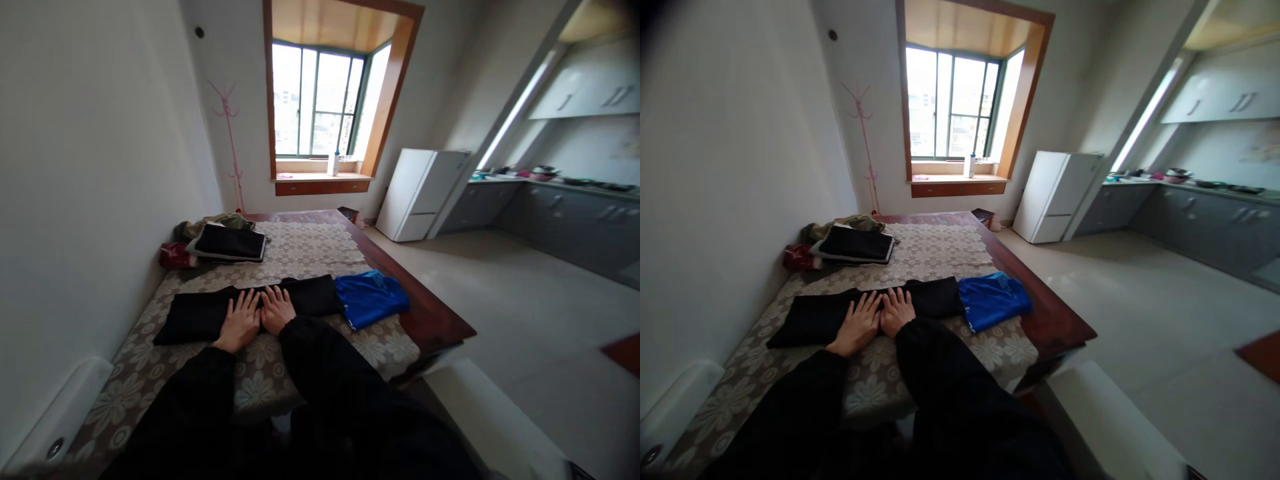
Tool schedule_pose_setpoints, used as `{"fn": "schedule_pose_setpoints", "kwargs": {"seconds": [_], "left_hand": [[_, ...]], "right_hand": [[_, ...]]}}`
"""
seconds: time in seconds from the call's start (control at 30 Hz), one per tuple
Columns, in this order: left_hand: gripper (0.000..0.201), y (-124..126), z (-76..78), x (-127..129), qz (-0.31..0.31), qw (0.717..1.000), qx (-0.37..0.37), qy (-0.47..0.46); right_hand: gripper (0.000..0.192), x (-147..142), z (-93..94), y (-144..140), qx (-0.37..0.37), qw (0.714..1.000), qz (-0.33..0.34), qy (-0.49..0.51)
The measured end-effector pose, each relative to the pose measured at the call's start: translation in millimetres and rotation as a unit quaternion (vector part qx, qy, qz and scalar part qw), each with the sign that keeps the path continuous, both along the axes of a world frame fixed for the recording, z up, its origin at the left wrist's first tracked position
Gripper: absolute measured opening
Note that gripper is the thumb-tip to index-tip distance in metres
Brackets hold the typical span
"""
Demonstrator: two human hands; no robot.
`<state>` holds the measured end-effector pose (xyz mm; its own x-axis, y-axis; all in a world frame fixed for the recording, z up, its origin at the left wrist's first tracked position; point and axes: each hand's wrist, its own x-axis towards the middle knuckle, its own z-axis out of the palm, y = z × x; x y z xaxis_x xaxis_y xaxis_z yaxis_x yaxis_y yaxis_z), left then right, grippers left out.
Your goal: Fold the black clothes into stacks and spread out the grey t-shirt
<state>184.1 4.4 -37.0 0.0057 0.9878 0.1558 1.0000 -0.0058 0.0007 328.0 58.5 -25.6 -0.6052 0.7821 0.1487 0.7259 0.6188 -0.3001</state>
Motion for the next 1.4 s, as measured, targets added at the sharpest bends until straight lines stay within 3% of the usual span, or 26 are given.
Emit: {"fn": "schedule_pose_setpoints", "kwargs": {"seconds": [0.23, 0.5, 0.63, 0.8, 1.13, 1.3, 1.4], "left_hand": [[0.06, -1.2, 0.7, -16.2, -0.014, 0.999, -0.046, 0.013], [0.062, -33.5, 2.4, -91.4, 0.101, 0.994, -0.043, 0.004], [0.068, -49.8, 1.1, -114.5, 0.156, 0.988, -0.017, -0.003], [0.07, -58.8, 0.5, -119.6, 0.168, 0.985, -0.005, -0.025], [0.067, -62.0, 1.8, -115.9, 0.179, 0.982, 0.021, -0.053], [0.063, -65.6, 5.1, -111.2, 0.183, 0.98, 0.05, -0.066], [0.064, -66.7, 4.4, -113.8, 0.173, 0.981, 0.048, -0.075]], "right_hand": [[0.064, 5.8, -9.1, 3.2, -0.019, 1.0, -0.008, 0.0], [0.078, 41.7, -1.9, 15.0, -0.062, 0.99, -0.124, -0.027], [0.081, 53.4, -3.0, 23.5, -0.073, 0.986, -0.135, -0.061], [0.08, 79.1, -9.4, 33.6, -0.039, 0.982, -0.163, -0.084], [0.074, 101.8, -9.8, 38.0, -0.012, 0.99, -0.123, -0.068], [0.059, 113.3, 10.2, 9.9, -0.036, 0.996, -0.068, 0.051], [0.052, 155.1, 41.1, -31.7, -0.028, 0.983, -0.062, 0.168]]}}
